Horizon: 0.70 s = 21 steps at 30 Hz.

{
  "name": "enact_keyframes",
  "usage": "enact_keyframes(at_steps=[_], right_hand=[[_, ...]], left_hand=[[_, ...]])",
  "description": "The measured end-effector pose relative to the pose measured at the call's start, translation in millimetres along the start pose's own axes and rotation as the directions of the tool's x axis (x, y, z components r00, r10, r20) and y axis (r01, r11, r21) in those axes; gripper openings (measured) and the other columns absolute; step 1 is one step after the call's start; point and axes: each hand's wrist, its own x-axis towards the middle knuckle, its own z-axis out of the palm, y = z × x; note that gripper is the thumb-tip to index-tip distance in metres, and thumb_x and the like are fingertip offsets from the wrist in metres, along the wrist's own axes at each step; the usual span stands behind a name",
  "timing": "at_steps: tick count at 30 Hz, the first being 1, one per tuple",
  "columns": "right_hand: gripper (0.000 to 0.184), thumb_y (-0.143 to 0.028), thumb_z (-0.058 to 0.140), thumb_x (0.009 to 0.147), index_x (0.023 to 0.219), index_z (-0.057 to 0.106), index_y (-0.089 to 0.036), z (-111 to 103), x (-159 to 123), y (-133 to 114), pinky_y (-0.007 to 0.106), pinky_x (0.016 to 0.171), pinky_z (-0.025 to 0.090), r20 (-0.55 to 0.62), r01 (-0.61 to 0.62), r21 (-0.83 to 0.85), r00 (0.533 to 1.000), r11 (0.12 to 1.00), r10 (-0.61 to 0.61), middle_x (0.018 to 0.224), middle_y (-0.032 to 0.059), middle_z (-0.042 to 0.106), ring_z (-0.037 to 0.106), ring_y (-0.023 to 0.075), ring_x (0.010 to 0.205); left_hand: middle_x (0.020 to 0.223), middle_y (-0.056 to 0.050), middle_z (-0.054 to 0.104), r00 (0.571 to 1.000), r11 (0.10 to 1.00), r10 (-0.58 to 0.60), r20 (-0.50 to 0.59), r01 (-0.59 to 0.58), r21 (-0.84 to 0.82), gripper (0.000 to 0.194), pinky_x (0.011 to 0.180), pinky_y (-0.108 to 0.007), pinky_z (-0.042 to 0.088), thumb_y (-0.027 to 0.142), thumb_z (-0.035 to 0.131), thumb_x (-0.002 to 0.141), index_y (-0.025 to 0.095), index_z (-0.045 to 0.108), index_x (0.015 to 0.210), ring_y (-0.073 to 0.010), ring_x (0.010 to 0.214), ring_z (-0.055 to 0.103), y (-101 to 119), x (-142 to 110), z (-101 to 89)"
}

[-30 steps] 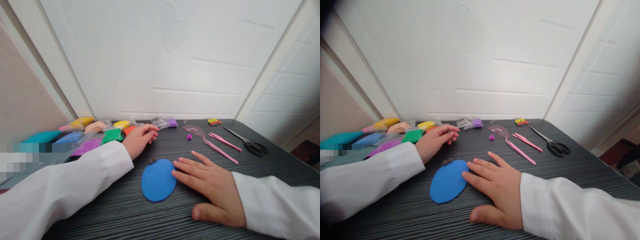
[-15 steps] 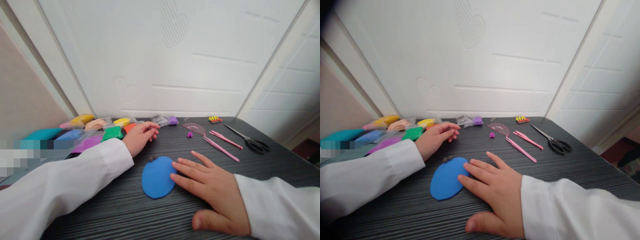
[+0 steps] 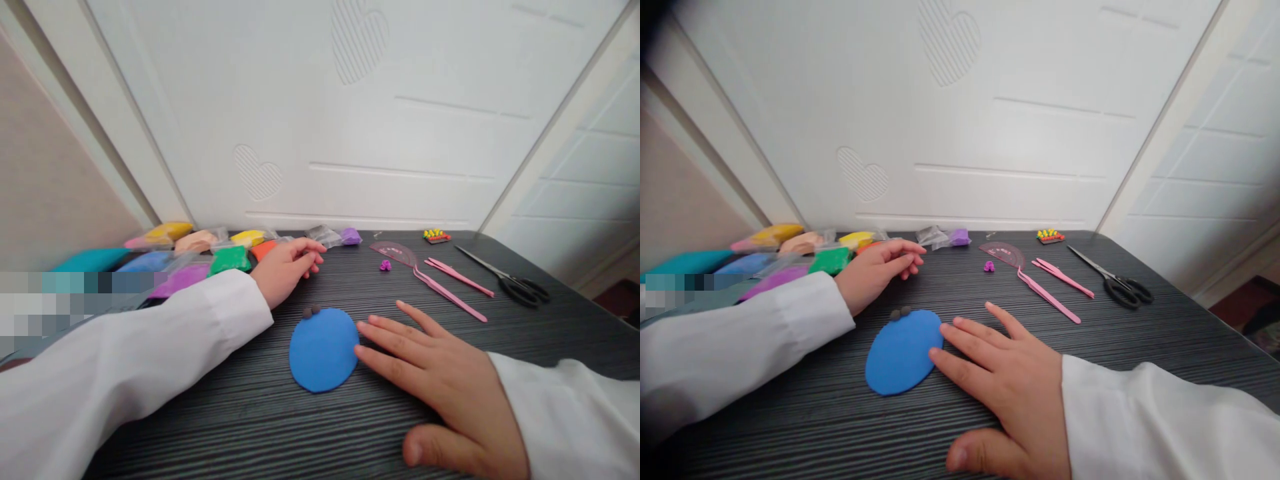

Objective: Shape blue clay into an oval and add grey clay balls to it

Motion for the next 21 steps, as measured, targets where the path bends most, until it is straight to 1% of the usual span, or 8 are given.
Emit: enact_keyframes(at_steps=[4, 9, 13, 15, 16, 18, 20, 21], right_hand=[[0.069, -0.064, 0.033, 0.086, 0.141, 0.03, -0.021, 0.4, 14.6, 13.1, 0.052, 0.111, 0.005, -0.016, -0.022, -0.05, 1.0, 0.998, 0.021, 0.148, 0.0062, 0.027, 0.024, 0.0249, 0.136], [0.071, -0.063, 0.032, 0.086, 0.14, 0.031, -0.017, -2.1, 4.4, 31.2, 0.055, 0.11, 0.009, -0.094, -0.067, -0.097, 0.994, 0.993, 0.058, 0.147, 0.0114, 0.027, 0.023, 0.0265, 0.136], [0.064, -0.056, 0.027, 0.091, 0.142, 0.025, -0.017, -21.2, -9.6, 39.6, 0.047, 0.112, 0.013, -0.23, -0.083, 0.086, 0.968, 0.993, 0.101, 0.149, 0.0082, 0.024, 0.02, 0.0218, 0.137], [0.053, -0.049, 0.028, 0.093, 0.139, 0.033, -0.021, -35.7, -15.5, 45.5, 0.044, 0.11, 0.023, -0.279, -0.135, 0.192, 0.942, 0.972, 0.185, 0.144, 0.0057, 0.037, 0.032, 0.0207, 0.133], [0.048, -0.046, 0.03, 0.094, 0.134, 0.04, -0.022, -42.4, -18.4, 48.5, 0.042, 0.106, 0.031, -0.272, -0.168, 0.224, 0.935, 0.96, 0.227, 0.136, 0.0051, 0.047, 0.042, 0.0207, 0.126], [0.039, -0.043, 0.039, 0.092, 0.121, 0.054, -0.023, -51.8, -24.5, 53.6, 0.038, 0.089, 0.047, -0.183, -0.225, 0.246, 0.944, 0.943, 0.273, 0.11, 0.0043, 0.065, 0.06, 0.0194, 0.102], [0.034, -0.041, 0.05, 0.087, 0.112, 0.061, -0.022, -54.4, -30.8, 56.2, 0.031, 0.072, 0.053, -0.028, -0.251, 0.241, 0.964, 0.937, 0.265, 0.089, 0.0033, 0.067, 0.063, 0.0164, 0.08], [0.034, -0.041, 0.055, 0.083, 0.11, 0.062, -0.021, -53.6, -33.8, 56.4, 0.029, 0.067, 0.053, 0.044, -0.253, 0.239, 0.967, 0.938, 0.25, 0.085, 0.0031, 0.066, 0.062, 0.0152, 0.073]], left_hand=[[0.08, -0.002, 0.059, 1.0, 1.0, -0.002, -0.006, 0.002, 0.014, 0.023, 0.059, -0.024, 0.042, 0.029, 0.05, 0.076, 0.015, 0.059, 0.093, -0.0121, 0.065, 0.053, 1.0, -1.0, -0.5], [0.08, -0.002, 0.06, 1.0, 1.0, -0.004, -0.005, 0.004, 0.023, 0.025, 0.059, -0.025, 0.043, 0.031, 0.051, 0.075, 0.016, 0.06, 0.093, -0.0127, 0.066, 0.054, 0.3, -1.1, -1.0], [0.079, -0.002, 0.061, 1.0, 1.0, -0.012, -0.013, 0.012, 0.014, 0.025, 0.059, -0.024, 0.043, 0.031, 0.053, 0.074, 0.016, 0.06, 0.093, -0.0127, 0.066, 0.054, 0.6, -0.5, -1.1], [0.079, -0.003, 0.062, 1.0, 1.0, -0.015, -0.021, 0.016, 0.016, 0.024, 0.058, -0.024, 0.042, 0.03, 0.054, 0.074, 0.016, 0.061, 0.092, -0.0126, 0.064, 0.054, 1.6, -0.7, -1.2], [0.079, -0.003, 0.062, 1.0, 1.0, -0.016, -0.024, 0.017, 0.018, 0.024, 0.057, -0.024, 0.042, 0.029, 0.054, 0.074, 0.016, 0.061, 0.091, -0.0124, 0.064, 0.053, 2.1, -0.9, -1.2], [0.078, -0.003, 0.063, 0.999, 1.0, -0.019, -0.027, 0.02, 0.023, 0.023, 0.057, -0.024, 0.042, 0.029, 0.054, 0.074, 0.016, 0.062, 0.09, -0.0124, 0.062, 0.053, 3.1, -1.3, -1.2], [0.078, -0.003, 0.063, 0.999, 0.999, -0.023, -0.028, 0.024, 0.025, 0.022, 0.057, -0.024, 0.042, 0.029, 0.054, 0.074, 0.016, 0.062, 0.09, -0.0126, 0.063, 0.054, 3.7, -1.6, -1.1], [0.078, -0.003, 0.063, 0.999, 0.999, -0.026, -0.028, 0.026, 0.026, 0.022, 0.057, -0.024, 0.042, 0.029, 0.054, 0.073, 0.016, 0.062, 0.09, -0.0128, 0.063, 0.054, 3.8, -1.6, -1.0]])
